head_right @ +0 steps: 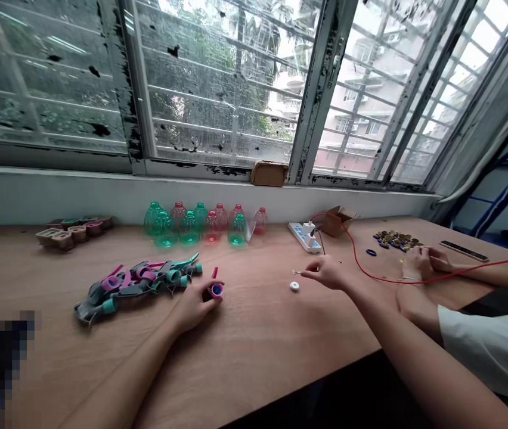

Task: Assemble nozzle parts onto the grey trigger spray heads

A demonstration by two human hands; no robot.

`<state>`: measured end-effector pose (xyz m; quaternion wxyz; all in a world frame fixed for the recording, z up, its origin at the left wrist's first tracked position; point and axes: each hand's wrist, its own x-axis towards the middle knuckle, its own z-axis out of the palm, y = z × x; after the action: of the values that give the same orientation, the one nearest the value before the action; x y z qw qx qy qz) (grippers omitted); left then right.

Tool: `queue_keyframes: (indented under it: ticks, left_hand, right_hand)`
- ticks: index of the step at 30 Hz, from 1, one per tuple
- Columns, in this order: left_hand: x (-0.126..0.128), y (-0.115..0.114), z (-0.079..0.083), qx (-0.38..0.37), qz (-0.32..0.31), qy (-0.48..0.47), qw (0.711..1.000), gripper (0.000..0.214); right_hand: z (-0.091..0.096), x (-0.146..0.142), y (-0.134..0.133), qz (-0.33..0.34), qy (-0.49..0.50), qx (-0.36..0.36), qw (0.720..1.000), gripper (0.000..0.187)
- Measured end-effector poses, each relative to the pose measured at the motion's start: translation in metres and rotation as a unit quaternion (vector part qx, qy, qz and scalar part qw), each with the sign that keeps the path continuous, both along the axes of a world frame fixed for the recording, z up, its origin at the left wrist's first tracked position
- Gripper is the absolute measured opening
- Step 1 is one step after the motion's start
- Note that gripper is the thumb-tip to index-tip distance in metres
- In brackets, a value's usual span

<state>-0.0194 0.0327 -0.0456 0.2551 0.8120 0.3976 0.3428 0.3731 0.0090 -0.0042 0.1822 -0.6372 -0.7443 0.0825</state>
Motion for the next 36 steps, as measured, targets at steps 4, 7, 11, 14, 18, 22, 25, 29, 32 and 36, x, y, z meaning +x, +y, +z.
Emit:
queue_keyframes:
  ticks: [4,7,11,14,18,22,25,29,32,36]
  left_hand:
    - [-0.001,0.001,0.0,-0.003,0.001,-0.002,1.0,0.035]
    - [-0.002,0.001,0.0,-0.005,0.001,0.001,1.0,0.034]
    - [-0.002,0.001,0.001,-0.008,0.001,0.002,1.0,0.034]
    - [-0.001,0.0,0.003,-0.007,-0.003,0.002,1.0,0.033]
    - [-0.001,0.0,0.004,0.0,-0.007,0.005,1.0,0.032]
    - [-0.001,0.0,0.003,0.004,-0.008,0.009,1.0,0.031]
    - [-0.002,0.0,0.002,0.004,-0.009,0.007,1.0,0.031]
    - [-0.003,-0.001,0.003,0.005,-0.012,0.005,1.0,0.03]
    - [-0.003,-0.001,0.003,0.003,-0.014,0.006,1.0,0.03]
    - [-0.002,-0.002,0.003,0.001,-0.013,0.008,1.0,0.03]
  right_hand:
    - [0.003,0.002,0.0,-0.022,-0.156,-0.03,0.987,0.04]
    - [0.002,-0.006,0.002,-0.027,-0.235,-0.039,0.971,0.035]
    - [0.004,-0.014,0.003,-0.025,-0.27,-0.038,0.962,0.036]
    - [0.006,-0.017,0.001,-0.039,-0.258,-0.034,0.965,0.036]
    - [0.001,-0.022,0.001,-0.087,-0.173,-0.004,0.981,0.04]
    - [-0.011,-0.036,0.004,-0.12,-0.106,-0.037,0.986,0.048]
    - [-0.016,-0.049,0.008,-0.11,-0.101,-0.085,0.985,0.04]
    - [-0.016,-0.06,0.016,-0.11,-0.114,-0.11,0.981,0.021]
    - [-0.016,-0.061,0.022,-0.116,-0.128,-0.111,0.979,0.015]
    - [-0.015,-0.061,0.024,-0.119,-0.146,-0.099,0.977,0.019]
